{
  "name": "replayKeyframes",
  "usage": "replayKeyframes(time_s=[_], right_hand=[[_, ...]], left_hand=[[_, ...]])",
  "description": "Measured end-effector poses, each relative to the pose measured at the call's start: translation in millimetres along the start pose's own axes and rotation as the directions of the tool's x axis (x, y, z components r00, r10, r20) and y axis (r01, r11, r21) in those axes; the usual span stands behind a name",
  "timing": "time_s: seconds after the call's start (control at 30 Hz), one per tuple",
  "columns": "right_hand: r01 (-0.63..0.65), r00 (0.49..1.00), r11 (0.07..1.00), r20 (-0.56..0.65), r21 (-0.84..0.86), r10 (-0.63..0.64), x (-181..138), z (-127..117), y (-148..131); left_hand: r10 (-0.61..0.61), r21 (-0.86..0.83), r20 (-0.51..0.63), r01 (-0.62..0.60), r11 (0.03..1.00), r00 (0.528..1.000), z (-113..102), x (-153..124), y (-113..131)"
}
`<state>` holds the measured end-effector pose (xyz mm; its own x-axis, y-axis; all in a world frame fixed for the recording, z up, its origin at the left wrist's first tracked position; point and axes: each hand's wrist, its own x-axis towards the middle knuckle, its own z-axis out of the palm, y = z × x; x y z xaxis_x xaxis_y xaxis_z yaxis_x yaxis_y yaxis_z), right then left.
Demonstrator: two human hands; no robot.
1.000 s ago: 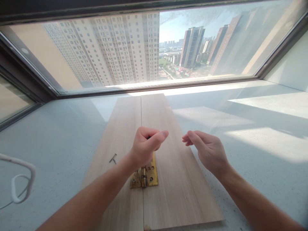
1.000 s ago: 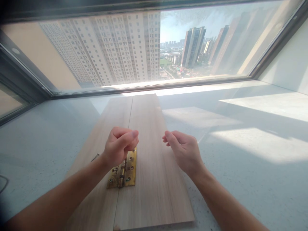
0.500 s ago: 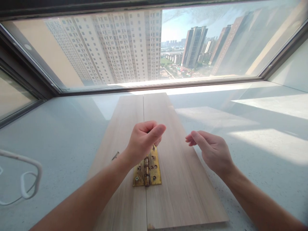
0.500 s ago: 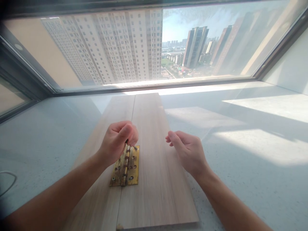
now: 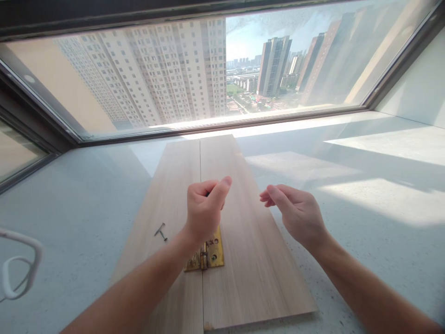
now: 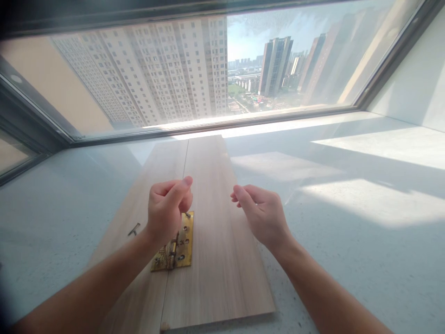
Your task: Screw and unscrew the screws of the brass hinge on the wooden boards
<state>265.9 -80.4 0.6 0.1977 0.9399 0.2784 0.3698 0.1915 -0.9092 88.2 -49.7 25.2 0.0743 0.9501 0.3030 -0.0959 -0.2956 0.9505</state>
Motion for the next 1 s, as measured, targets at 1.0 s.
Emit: replayKeyframes(time_s=[1.0], right_hand=[[0.2, 0.979, 0.957, 0.069, -0.21, -0.189, -2.2, 14.8, -49.4]], left_hand=[[0.071, -0.359, 0.349, 0.063, 0.931, 0.934, -62.2, 34.5, 47.1]])
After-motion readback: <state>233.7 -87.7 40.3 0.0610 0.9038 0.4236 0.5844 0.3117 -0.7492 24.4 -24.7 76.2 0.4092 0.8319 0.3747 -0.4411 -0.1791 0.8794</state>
